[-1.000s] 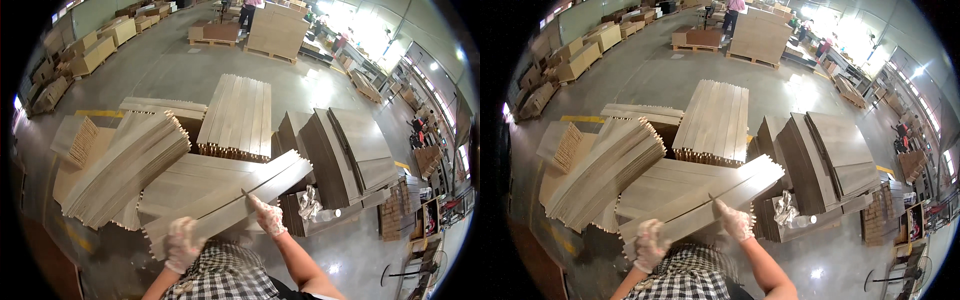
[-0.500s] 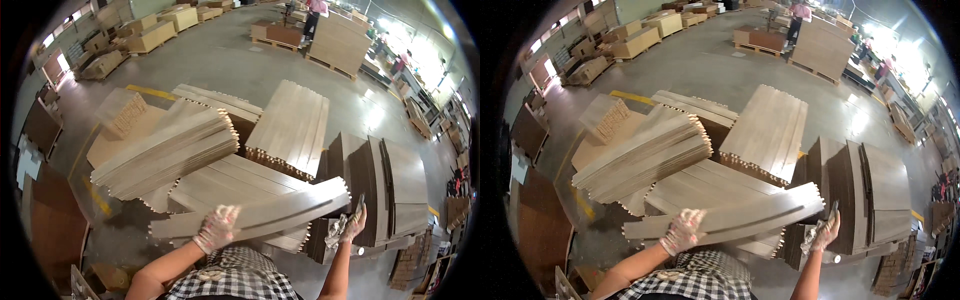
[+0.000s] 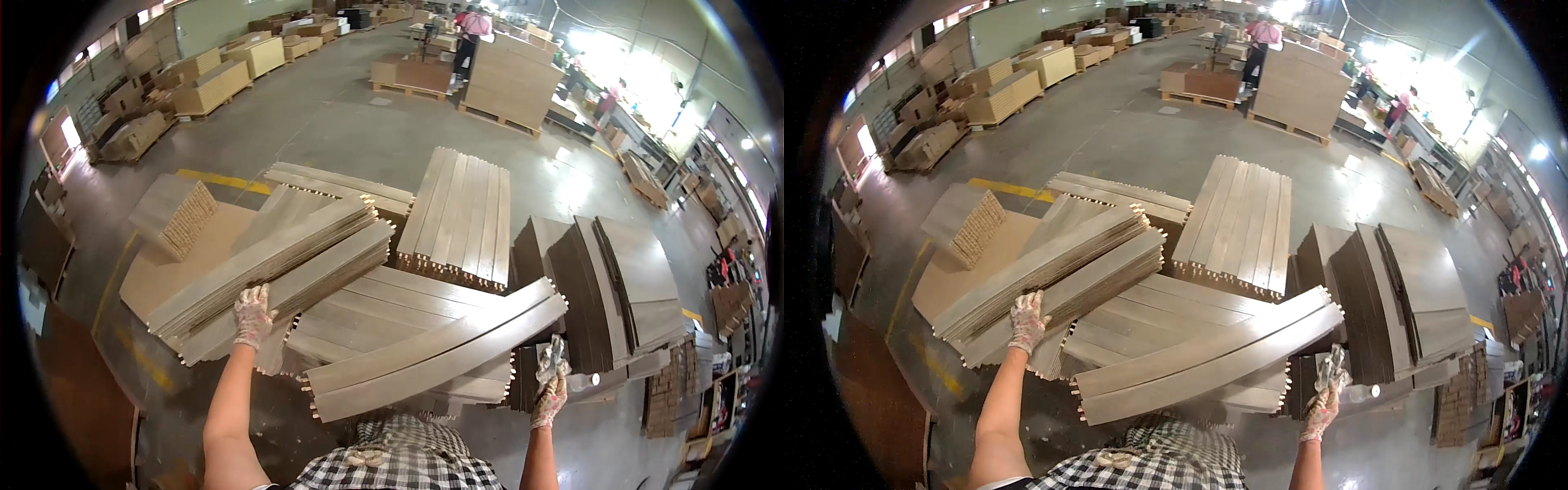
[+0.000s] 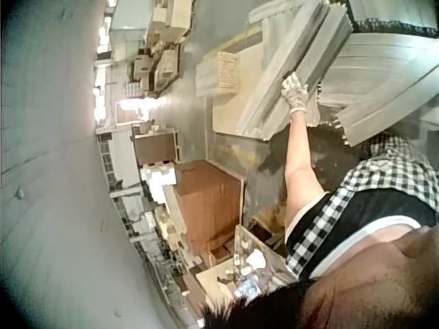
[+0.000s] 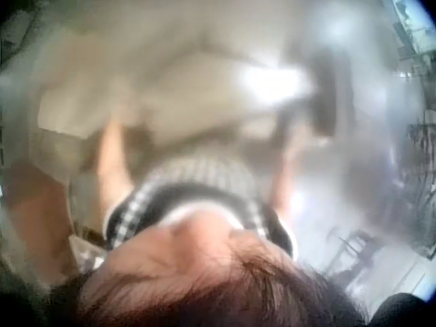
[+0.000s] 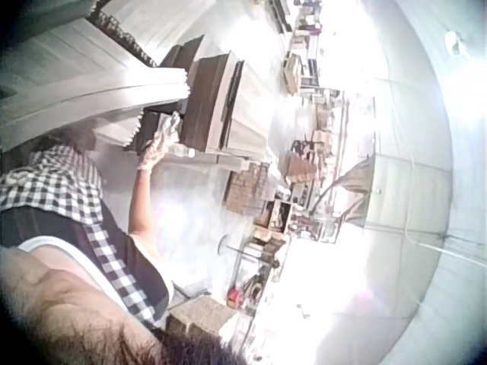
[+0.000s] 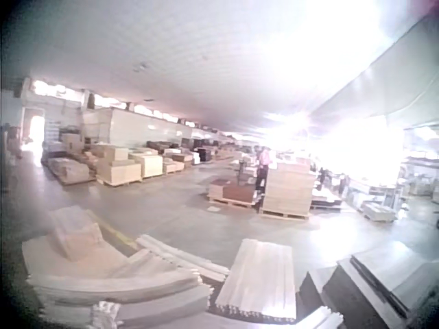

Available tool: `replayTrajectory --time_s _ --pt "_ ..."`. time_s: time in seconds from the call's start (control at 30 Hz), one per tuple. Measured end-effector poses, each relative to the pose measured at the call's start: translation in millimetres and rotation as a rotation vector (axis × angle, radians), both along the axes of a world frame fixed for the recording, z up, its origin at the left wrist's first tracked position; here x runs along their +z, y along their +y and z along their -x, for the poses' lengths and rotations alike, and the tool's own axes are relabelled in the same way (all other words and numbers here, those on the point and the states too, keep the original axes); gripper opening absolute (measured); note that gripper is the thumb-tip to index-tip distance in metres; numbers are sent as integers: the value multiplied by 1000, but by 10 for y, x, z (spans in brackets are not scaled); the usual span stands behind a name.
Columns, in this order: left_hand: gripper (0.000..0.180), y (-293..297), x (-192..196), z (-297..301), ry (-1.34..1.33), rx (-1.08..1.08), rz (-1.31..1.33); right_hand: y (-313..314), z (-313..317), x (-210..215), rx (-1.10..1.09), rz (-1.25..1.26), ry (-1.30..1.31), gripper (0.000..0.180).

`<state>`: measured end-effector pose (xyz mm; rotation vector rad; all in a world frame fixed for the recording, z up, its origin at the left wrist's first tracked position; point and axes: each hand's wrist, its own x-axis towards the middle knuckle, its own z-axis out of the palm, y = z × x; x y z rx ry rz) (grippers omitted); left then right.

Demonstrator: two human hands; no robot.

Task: The person moves wooden planks from one stack to another by hand.

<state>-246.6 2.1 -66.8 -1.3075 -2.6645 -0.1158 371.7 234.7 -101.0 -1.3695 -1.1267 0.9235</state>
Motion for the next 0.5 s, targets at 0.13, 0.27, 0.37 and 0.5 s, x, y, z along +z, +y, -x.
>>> replayTrajectory --time_s 0.13,0.27,0.37,0.5 --pt "56 -209 -294 239 39 58 -56 -546 188 322 -27 91 78 29" --pt "48 -105 -276 87 76 76 -190 -769 106 123 31 24 51 27" --pt "45 19 -115 -276 -10 -144 -473 -977 872 529 160 -166 -146 33" --pt "56 190 296 -1707 -345 -612 -468 -1276 1596 575 729 -93 -517 64"
